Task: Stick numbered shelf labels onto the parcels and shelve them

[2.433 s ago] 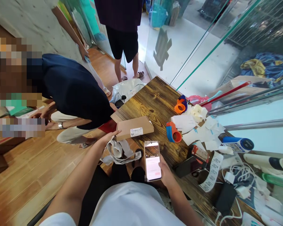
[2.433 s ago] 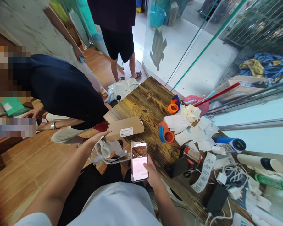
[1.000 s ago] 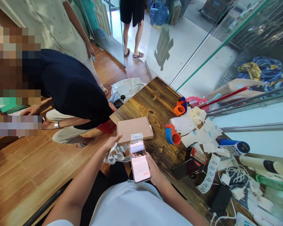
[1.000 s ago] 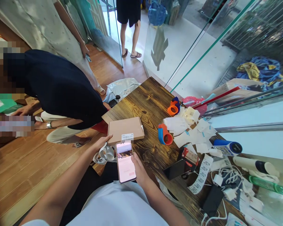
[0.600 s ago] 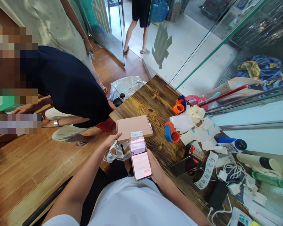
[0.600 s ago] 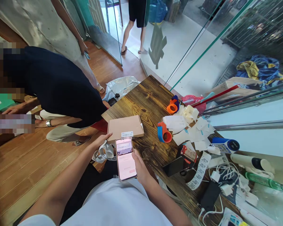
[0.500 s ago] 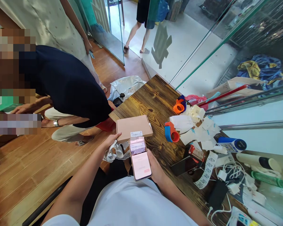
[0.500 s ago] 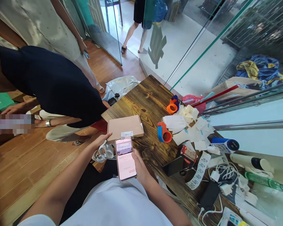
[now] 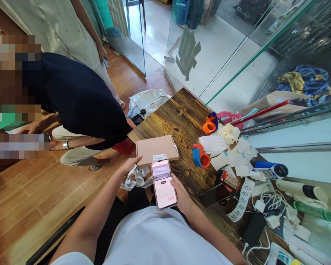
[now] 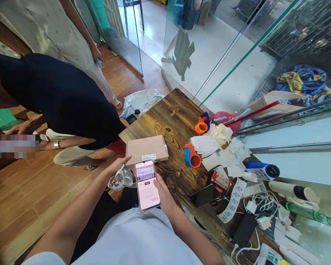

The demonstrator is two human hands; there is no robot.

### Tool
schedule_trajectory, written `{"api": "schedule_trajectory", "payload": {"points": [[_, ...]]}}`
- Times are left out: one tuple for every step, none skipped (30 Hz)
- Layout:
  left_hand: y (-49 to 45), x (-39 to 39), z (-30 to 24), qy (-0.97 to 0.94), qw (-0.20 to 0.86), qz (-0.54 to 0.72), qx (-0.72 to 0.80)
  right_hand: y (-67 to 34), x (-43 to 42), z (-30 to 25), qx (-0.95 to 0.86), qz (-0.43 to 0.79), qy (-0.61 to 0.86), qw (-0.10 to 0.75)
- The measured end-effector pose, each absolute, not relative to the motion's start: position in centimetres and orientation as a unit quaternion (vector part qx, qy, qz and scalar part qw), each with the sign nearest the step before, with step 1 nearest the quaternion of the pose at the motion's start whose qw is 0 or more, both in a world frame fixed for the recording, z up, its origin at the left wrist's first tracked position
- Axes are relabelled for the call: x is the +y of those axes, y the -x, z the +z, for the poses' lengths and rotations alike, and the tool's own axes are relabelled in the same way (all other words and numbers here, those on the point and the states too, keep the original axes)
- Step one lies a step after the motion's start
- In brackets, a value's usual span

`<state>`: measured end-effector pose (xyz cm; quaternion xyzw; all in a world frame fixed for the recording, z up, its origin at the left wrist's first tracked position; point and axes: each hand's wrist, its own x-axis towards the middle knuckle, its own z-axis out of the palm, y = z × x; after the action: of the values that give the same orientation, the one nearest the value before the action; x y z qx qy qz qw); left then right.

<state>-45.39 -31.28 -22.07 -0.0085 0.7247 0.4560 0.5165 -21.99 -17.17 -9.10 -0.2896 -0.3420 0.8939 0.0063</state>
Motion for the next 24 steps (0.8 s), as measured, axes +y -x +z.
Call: {"api": "schedule_trajectory", "payload": {"points": [[45.3,-31.3,-22.2,0.01,0.517,0.456,0.724,22.1,-17.1,-9.2,-0.339,0.897,0.285,0.009],[45.3,-31.3,-22.3,0.01,0.517,0.456,0.724,22.2,-17.0,-9.4,-0.335,0.899,0.283,0.013],[45.2,-31.3,-22.3,0.009,0.517,0.456,0.725,22.3,-16.9,-9.7,-0.331,0.9,0.285,0.018],[45.2,-31.3,-22.4,0.006,0.515,0.456,0.726,22.4,-16.8,-10.0,-0.325,0.899,0.291,0.022],[45.1,-31.3,-22.3,0.002,0.513,0.455,0.728,22.6,-16.8,-10.3,-0.319,0.898,0.303,0.025],[45.0,-31.2,-22.3,-0.003,0.511,0.454,0.73,22.8,-16.7,-10.7,-0.315,0.894,0.319,0.029],[45.0,-31.2,-22.2,-0.008,0.511,0.451,0.731,23.0,-16.6,-11.1,-0.312,0.888,0.337,0.031],[45.0,-31.2,-22.1,-0.013,0.512,0.449,0.733,23.3,-16.5,-11.4,-0.31,0.881,0.356,0.032],[45.0,-31.2,-22.0,-0.018,0.513,0.446,0.733,23.6,-16.5,-11.8,-0.309,0.873,0.375,0.035],[45.0,-31.2,-22.0,-0.022,0.514,0.444,0.733,23.9,-16.4,-12.0,-0.308,0.864,0.396,0.039],[45.0,-31.3,-22.1,-0.023,0.515,0.443,0.734,24.2,-16.4,-12.3,-0.307,0.856,0.415,0.044],[45.0,-31.3,-22.2,-0.023,0.515,0.443,0.734,24.5,-16.4,-12.5,-0.304,0.847,0.434,0.047],[45.0,-31.4,-22.4,-0.021,0.515,0.444,0.733,24.8,-16.4,-12.7,-0.301,0.838,0.452,0.051],[45.0,-31.5,-22.7,-0.017,0.516,0.445,0.732,25.0,-16.4,-13.0,-0.299,0.829,0.469,0.055],[45.0,-31.6,-23.1,-0.012,0.517,0.446,0.731,25.3,-16.5,-13.3,-0.299,0.82,0.485,0.057],[45.0,-31.7,-23.4,-0.007,0.519,0.447,0.729,25.4,-16.6,-13.7,-0.299,0.813,0.497,0.058],[45.0,-31.8,-23.7,-0.004,0.521,0.449,0.726,25.5,-16.6,-14.1,-0.299,0.808,0.503,0.058],[45.0,-31.8,-23.8,-0.001,0.521,0.451,0.724,25.4,-16.6,-14.5,-0.299,0.808,0.505,0.056],[45.0,-31.9,-23.8,0.0,0.521,0.454,0.723,25.3,-16.6,-15.0,-0.296,0.811,0.503,0.053],[45.0,-31.9,-23.7,-0.001,0.52,0.457,0.721,24.9,-16.5,-15.5,-0.289,0.815,0.499,0.05],[45.0,-31.9,-23.5,-0.002,0.519,0.46,0.72,24.5,-16.3,-16.1,-0.279,0.819,0.499,0.049],[45.1,-31.9,-23.2,-0.004,0.518,0.463,0.719,23.8,-16.0,-16.8,-0.268,0.818,0.506,0.046],[45.1,-31.8,-22.9,-0.006,0.518,0.466,0.717,23.2,-15.5,-17.6,-0.258,0.812,0.522,0.046],[45.2,-31.8,-22.7,-0.008,0.518,0.468,0.715,22.4,-14.9,-18.5,-0.256,0.796,0.546,0.047]]}}
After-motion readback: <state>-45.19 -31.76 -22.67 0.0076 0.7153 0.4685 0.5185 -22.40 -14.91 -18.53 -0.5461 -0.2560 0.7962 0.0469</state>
